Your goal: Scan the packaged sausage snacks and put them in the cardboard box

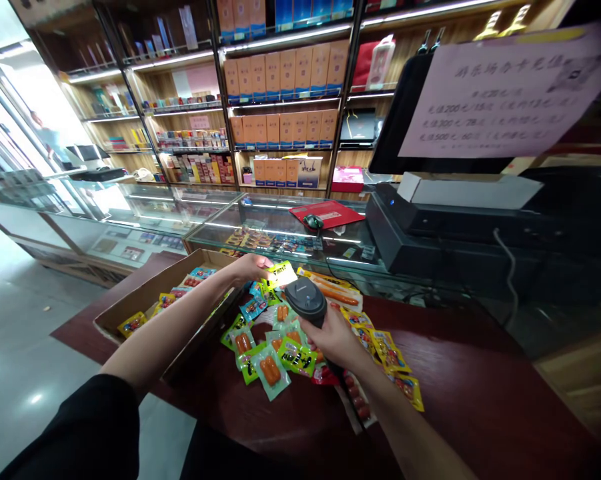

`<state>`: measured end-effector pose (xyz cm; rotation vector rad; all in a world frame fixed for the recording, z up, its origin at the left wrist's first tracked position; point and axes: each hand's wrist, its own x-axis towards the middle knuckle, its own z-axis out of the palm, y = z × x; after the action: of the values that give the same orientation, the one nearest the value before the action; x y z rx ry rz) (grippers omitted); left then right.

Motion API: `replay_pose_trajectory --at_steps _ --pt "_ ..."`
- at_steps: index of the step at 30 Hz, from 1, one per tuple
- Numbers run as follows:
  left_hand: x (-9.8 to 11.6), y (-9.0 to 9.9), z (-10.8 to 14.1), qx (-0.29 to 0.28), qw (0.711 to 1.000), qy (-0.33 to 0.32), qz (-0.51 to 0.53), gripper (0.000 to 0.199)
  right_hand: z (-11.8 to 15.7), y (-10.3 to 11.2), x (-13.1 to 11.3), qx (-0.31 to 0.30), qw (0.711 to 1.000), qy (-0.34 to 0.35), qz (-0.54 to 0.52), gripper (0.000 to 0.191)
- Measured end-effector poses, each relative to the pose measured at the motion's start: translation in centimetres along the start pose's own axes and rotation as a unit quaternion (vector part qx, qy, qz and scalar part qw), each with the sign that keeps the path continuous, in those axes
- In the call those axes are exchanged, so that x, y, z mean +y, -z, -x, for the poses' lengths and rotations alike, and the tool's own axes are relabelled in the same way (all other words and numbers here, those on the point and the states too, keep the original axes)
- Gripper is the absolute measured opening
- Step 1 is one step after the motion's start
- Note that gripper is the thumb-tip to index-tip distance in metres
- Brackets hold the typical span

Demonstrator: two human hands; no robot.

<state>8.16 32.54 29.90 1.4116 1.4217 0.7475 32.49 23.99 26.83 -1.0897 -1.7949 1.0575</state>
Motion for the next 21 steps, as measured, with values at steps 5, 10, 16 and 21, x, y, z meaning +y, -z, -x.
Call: replay_pose_trajectory --at_steps 5,10,16,21 --pt "0.1 0.5 0.3 0.018 1.000 -0.006 -0.006 0.035 0.1 -0.1 0.1 0.015 1.000 -0.010 -0.020 0.023" --pt "-0.8 3.4 2.4 0.043 0.998 -0.007 0.053 0.041 0.2 -0.2 0.3 0.000 0.999 -0.017 -0.039 0.027" --pt "-4.0 9.5 8.4 0.158 0.986 -0.007 0.049 0.042 0.0 -0.2 1.5 -0.038 0.996 -0.054 -0.053 0.026" --pt "-6.6 13.0 13.1 0.254 0.961 0.017 0.105 0.049 -0.1 -0.1 1.9 -0.028 0.995 -0.084 -0.053 0.030"
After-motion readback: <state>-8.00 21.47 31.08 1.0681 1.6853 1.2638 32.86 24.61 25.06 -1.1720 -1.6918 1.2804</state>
